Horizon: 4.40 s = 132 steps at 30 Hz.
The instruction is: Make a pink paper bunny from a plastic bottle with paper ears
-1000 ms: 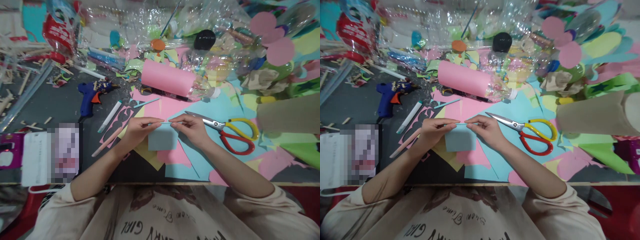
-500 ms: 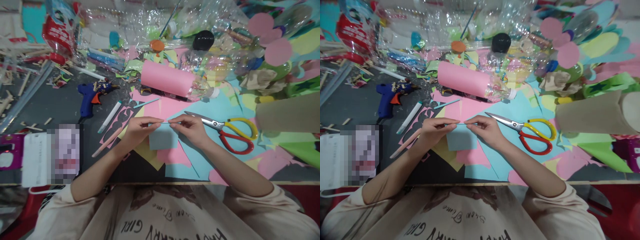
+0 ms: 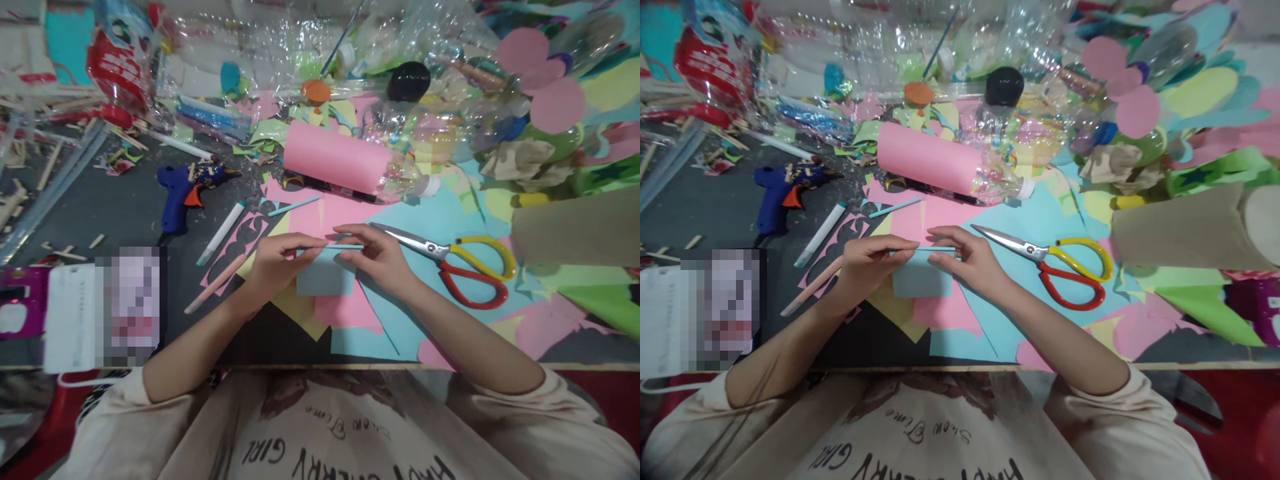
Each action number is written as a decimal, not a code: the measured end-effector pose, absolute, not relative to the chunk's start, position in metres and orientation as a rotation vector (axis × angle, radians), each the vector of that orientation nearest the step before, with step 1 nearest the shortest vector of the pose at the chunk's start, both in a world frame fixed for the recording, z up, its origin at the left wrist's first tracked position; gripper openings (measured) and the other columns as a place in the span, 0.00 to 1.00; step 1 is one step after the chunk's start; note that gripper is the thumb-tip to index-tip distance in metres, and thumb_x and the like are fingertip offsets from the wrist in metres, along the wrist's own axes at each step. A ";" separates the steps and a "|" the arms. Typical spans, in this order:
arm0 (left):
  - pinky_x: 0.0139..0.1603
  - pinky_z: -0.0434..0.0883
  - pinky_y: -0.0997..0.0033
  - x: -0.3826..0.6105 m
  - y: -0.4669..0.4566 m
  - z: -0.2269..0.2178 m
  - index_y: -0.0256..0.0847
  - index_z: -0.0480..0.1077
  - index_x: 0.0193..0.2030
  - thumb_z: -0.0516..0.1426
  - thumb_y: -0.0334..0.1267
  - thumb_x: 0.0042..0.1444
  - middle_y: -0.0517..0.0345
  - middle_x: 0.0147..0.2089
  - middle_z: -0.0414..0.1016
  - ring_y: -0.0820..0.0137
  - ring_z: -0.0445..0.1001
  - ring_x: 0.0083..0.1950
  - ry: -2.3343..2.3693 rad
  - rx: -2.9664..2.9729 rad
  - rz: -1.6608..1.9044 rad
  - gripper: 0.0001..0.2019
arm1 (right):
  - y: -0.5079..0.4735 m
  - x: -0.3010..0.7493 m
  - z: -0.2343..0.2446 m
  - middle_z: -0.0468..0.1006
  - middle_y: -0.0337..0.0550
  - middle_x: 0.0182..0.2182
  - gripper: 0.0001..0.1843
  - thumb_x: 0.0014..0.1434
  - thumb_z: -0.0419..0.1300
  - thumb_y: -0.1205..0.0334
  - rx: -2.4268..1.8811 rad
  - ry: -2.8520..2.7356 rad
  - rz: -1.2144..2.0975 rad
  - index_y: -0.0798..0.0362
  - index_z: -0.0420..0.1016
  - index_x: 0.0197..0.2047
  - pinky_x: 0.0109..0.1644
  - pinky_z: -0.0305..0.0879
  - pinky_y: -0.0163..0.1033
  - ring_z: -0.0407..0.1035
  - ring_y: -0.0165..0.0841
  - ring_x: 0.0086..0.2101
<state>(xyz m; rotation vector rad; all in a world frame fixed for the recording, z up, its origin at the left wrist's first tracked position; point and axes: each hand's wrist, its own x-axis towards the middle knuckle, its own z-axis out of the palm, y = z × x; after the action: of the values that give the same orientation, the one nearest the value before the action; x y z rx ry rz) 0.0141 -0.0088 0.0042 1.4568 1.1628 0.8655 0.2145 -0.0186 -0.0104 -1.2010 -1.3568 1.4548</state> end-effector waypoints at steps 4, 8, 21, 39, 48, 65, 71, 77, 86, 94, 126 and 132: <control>0.27 0.69 0.76 0.014 -0.012 0.002 0.42 0.82 0.37 0.62 0.36 0.57 0.55 0.36 0.85 0.73 0.78 0.30 1.091 1.556 0.910 0.06 | -0.018 0.215 -0.005 0.76 0.40 0.26 0.20 0.60 0.61 0.44 -1.242 -1.535 1.446 0.53 0.77 0.30 0.28 0.61 0.35 0.65 0.29 0.26; 0.29 0.69 0.75 0.015 -0.014 0.002 0.41 0.81 0.38 0.60 0.36 0.59 0.54 0.36 0.85 0.72 0.79 0.34 1.032 1.626 0.941 0.07 | -0.018 0.215 -0.002 0.71 0.37 0.21 0.23 0.61 0.58 0.43 -1.251 -1.607 1.444 0.53 0.75 0.26 0.27 0.57 0.35 0.58 0.27 0.23; 0.32 0.71 0.76 0.015 -0.011 0.003 0.40 0.78 0.40 0.58 0.43 0.60 0.54 0.40 0.84 0.70 0.80 0.38 1.030 1.579 0.724 0.10 | -0.017 0.216 -0.003 0.77 0.40 0.25 0.18 0.62 0.58 0.49 -1.220 -1.676 1.453 0.52 0.78 0.28 0.30 0.59 0.35 0.63 0.29 0.25; 0.41 0.76 0.73 0.015 -0.013 0.001 0.42 0.81 0.39 0.59 0.38 0.60 0.55 0.40 0.85 0.69 0.82 0.40 0.988 1.592 0.791 0.08 | -0.017 0.215 -0.002 0.79 0.40 0.27 0.15 0.60 0.60 0.51 -1.234 -1.658 1.465 0.52 0.79 0.30 0.28 0.58 0.35 0.63 0.28 0.24; 0.40 0.76 0.75 0.014 -0.014 0.003 0.41 0.80 0.39 0.59 0.36 0.60 0.55 0.39 0.85 0.71 0.82 0.39 0.978 1.594 0.834 0.07 | -0.017 0.215 -0.002 0.75 0.38 0.23 0.18 0.60 0.59 0.47 -1.229 -1.662 1.487 0.53 0.78 0.29 0.26 0.54 0.34 0.57 0.26 0.21; 0.33 0.70 0.77 0.014 -0.009 0.003 0.38 0.75 0.41 0.56 0.43 0.64 0.53 0.40 0.82 0.71 0.79 0.38 0.936 1.668 0.749 0.11 | -0.016 0.217 0.000 0.75 0.39 0.25 0.18 0.63 0.56 0.50 -1.174 -1.706 1.504 0.55 0.76 0.29 0.29 0.57 0.35 0.60 0.27 0.25; 0.36 0.72 0.77 0.014 -0.010 0.001 0.39 0.75 0.38 0.56 0.38 0.64 0.56 0.35 0.81 0.73 0.78 0.36 0.938 1.690 0.757 0.08 | -0.016 0.217 -0.001 0.75 0.40 0.26 0.18 0.62 0.56 0.50 -1.180 -1.742 1.516 0.54 0.76 0.30 0.27 0.54 0.35 0.59 0.26 0.24; 0.37 0.73 0.77 0.015 -0.011 0.003 0.39 0.76 0.38 0.56 0.35 0.62 0.56 0.36 0.82 0.73 0.79 0.37 0.944 1.696 0.798 0.07 | -0.017 0.217 -0.003 0.74 0.39 0.25 0.17 0.60 0.57 0.49 -1.220 -1.730 1.519 0.54 0.77 0.32 0.26 0.51 0.35 0.55 0.25 0.22; 0.38 0.74 0.75 0.015 -0.012 -0.001 0.39 0.76 0.39 0.58 0.36 0.62 0.55 0.38 0.83 0.71 0.81 0.39 0.930 1.703 0.853 0.06 | -0.016 0.217 -0.002 0.72 0.37 0.24 0.18 0.62 0.56 0.50 -1.198 -1.704 1.504 0.54 0.76 0.29 0.28 0.54 0.34 0.58 0.26 0.24; 0.22 0.60 0.79 0.014 -0.011 0.003 0.39 0.75 0.41 0.58 0.52 0.61 0.55 0.39 0.82 0.73 0.78 0.34 1.046 1.592 0.753 0.16 | -0.017 0.217 -0.002 0.76 0.40 0.27 0.17 0.63 0.57 0.50 -1.197 -1.697 1.458 0.54 0.76 0.31 0.29 0.58 0.35 0.62 0.28 0.25; 0.35 0.70 0.76 0.014 -0.010 0.003 0.39 0.72 0.40 0.56 0.39 0.63 0.56 0.37 0.80 0.73 0.77 0.37 0.944 1.671 0.754 0.06 | -0.016 0.216 -0.001 0.73 0.38 0.26 0.15 0.64 0.56 0.52 -1.158 -1.664 1.511 0.53 0.73 0.30 0.32 0.59 0.35 0.62 0.28 0.27; 0.34 0.71 0.76 0.015 -0.011 0.004 0.40 0.71 0.41 0.56 0.42 0.64 0.54 0.40 0.81 0.72 0.78 0.38 0.951 1.635 0.721 0.08 | -0.016 0.216 -0.002 0.77 0.40 0.28 0.15 0.64 0.57 0.52 -1.176 -1.687 1.493 0.53 0.75 0.32 0.33 0.60 0.35 0.65 0.29 0.28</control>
<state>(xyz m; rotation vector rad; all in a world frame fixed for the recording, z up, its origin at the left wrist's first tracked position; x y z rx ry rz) 0.0155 -0.0110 0.0036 1.6350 0.9507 0.7210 0.2160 -0.0164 -0.0020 -1.1762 -1.6875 1.4932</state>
